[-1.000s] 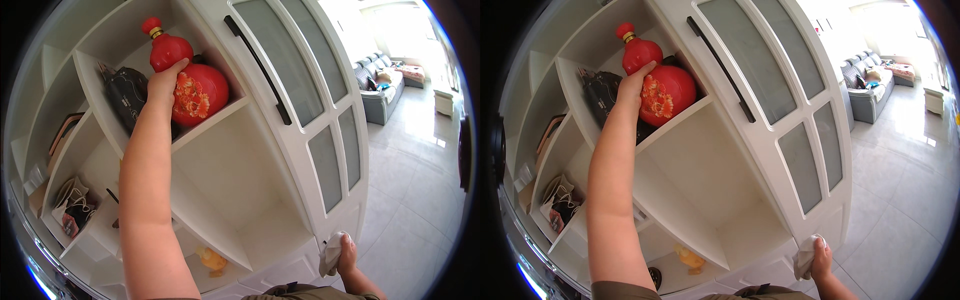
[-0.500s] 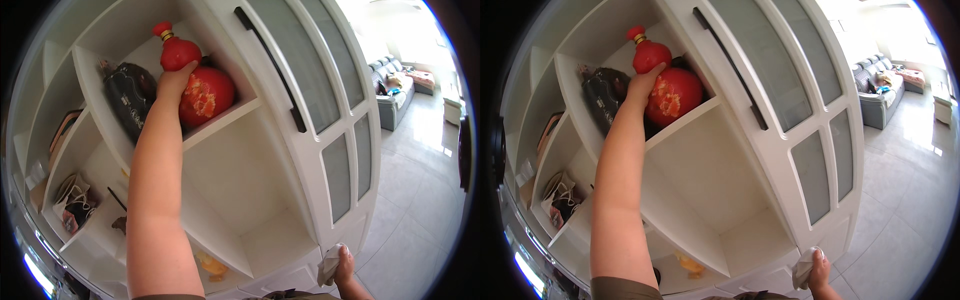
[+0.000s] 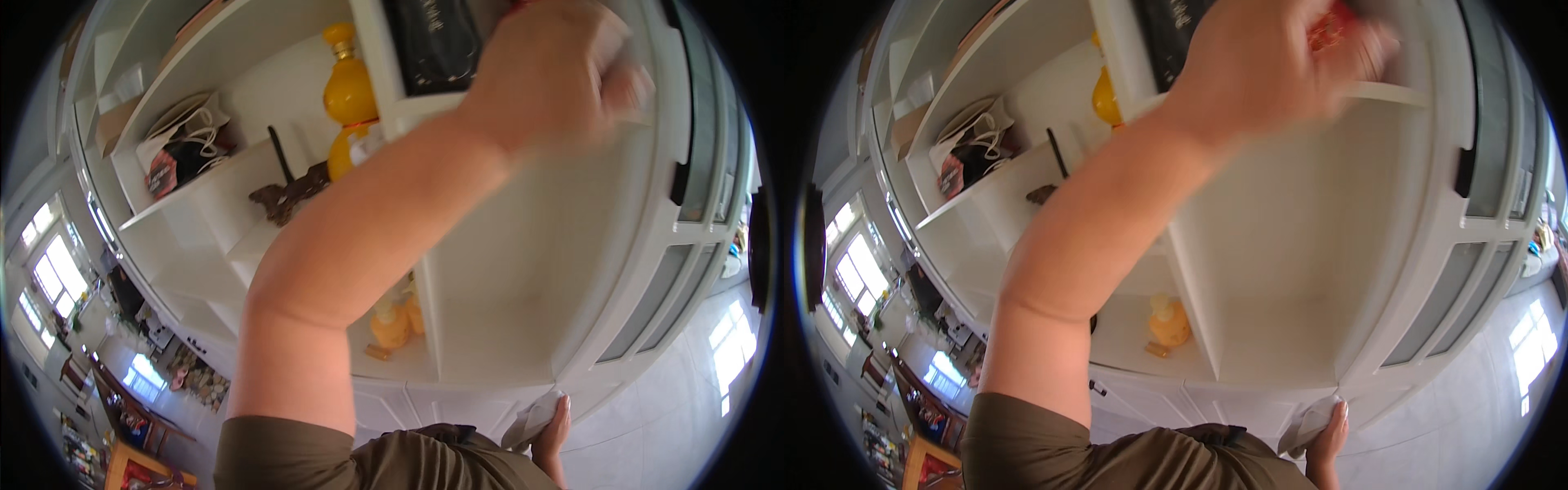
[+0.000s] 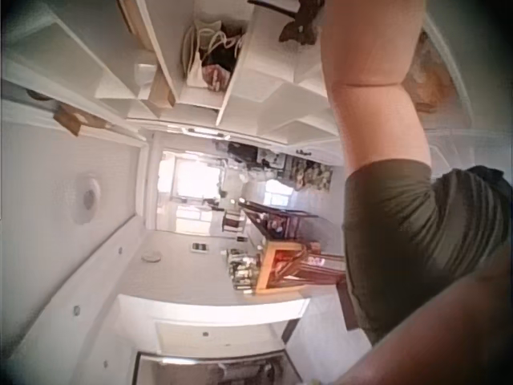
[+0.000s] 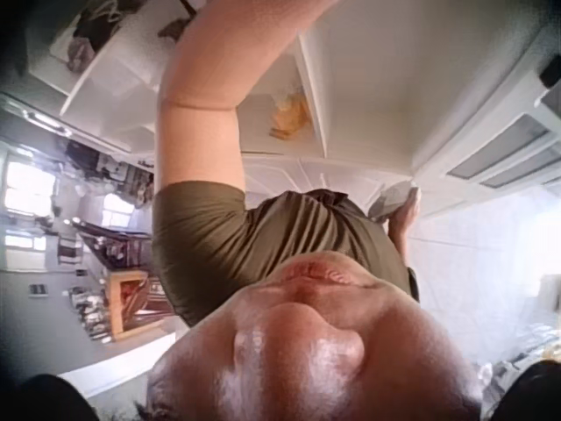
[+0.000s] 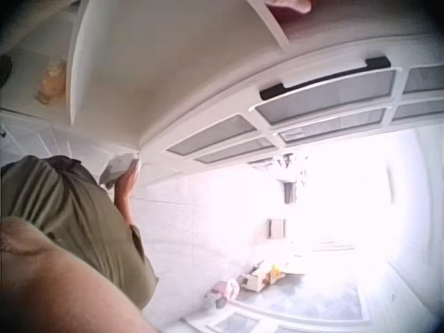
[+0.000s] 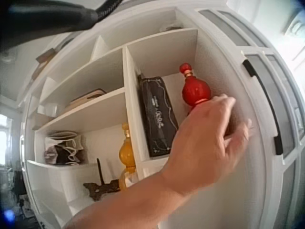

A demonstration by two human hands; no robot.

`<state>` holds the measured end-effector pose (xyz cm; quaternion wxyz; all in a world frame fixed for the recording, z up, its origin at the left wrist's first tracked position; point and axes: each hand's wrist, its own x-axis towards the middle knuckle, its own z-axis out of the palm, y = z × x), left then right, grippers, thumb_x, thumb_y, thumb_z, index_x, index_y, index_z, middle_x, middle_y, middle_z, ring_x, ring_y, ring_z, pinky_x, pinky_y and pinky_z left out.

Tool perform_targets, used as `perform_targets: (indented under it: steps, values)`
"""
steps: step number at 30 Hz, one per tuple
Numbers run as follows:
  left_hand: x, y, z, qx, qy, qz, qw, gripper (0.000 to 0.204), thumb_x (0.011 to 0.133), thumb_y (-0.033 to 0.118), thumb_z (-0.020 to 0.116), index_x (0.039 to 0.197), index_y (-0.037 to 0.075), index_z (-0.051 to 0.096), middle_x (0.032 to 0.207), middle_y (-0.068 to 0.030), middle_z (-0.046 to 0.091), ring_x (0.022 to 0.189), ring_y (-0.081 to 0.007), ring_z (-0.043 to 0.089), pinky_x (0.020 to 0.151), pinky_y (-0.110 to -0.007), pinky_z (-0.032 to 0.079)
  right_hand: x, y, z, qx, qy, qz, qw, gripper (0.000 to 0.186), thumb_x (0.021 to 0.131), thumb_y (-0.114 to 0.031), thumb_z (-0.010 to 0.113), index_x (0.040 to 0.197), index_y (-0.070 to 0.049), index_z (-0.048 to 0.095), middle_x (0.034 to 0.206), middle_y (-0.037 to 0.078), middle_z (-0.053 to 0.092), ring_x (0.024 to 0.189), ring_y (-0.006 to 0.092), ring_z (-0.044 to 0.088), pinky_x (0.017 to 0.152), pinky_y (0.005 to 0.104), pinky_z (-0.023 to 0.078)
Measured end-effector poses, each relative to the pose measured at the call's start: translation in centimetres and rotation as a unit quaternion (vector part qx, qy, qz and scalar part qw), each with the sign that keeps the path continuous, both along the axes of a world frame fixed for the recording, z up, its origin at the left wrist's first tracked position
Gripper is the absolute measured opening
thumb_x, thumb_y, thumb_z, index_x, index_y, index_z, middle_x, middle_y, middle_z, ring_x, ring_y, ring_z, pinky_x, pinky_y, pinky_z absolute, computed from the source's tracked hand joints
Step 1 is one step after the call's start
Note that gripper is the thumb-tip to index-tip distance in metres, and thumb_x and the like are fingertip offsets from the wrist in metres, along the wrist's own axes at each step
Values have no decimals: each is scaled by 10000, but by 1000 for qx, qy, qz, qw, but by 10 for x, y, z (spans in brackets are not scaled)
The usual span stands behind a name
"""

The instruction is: The person cleans items from a cabinet by hand and with a cloth, including wiping a decorative plate and a stand.

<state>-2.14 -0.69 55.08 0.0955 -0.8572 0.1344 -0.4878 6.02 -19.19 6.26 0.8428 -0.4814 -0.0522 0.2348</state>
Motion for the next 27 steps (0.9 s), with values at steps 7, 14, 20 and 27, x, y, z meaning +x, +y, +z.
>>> perform_targets:
  steps: [7, 14, 20, 27]
  values:
    - [-200, 57, -128, 119, -114, 162, 973, 336, 835, 118, 610, 1157, 21, 618, 1229, -166, 627, 1204, -297, 560, 1060, -441, 397, -32, 57, 30, 33, -65, 76, 994, 373, 1013, -382, 462, 912, -49, 596, 816, 59, 613, 702, 164, 592, 639, 307, 487]
    - [-310, 229, -179, -349, -210, 481, 776, 597, 795, 327, 759, 1210, -54, 563, 1192, -153, 635, 1118, -285, 595, 958, -351, 455, -89, 102, 84, 25, -50, 108, 993, 359, 1009, -388, 493, 933, -53, 597, 818, 48, 610, 721, 147, 586, 638, 288, 480]
    - [-297, 265, -135, -578, -20, 306, 757, 576, 796, 355, 778, 1195, -10, 578, 1019, -83, 673, 927, -166, 628, 821, -290, 478, -112, 113, 56, 41, -65, 147, 986, 321, 1011, -357, 509, 957, -54, 604, 836, -7, 602, 738, 91, 559, 653, 249, 460]
    - [-279, 269, -132, -668, -78, 183, 717, 339, 880, 258, 707, 1106, 37, 586, 1045, -83, 661, 952, -193, 636, 860, -361, 511, -140, 107, 59, -4, -78, 148, 986, 308, 1017, -339, 499, 960, -57, 607, 841, -15, 608, 737, 76, 542, 657, 236, 444]
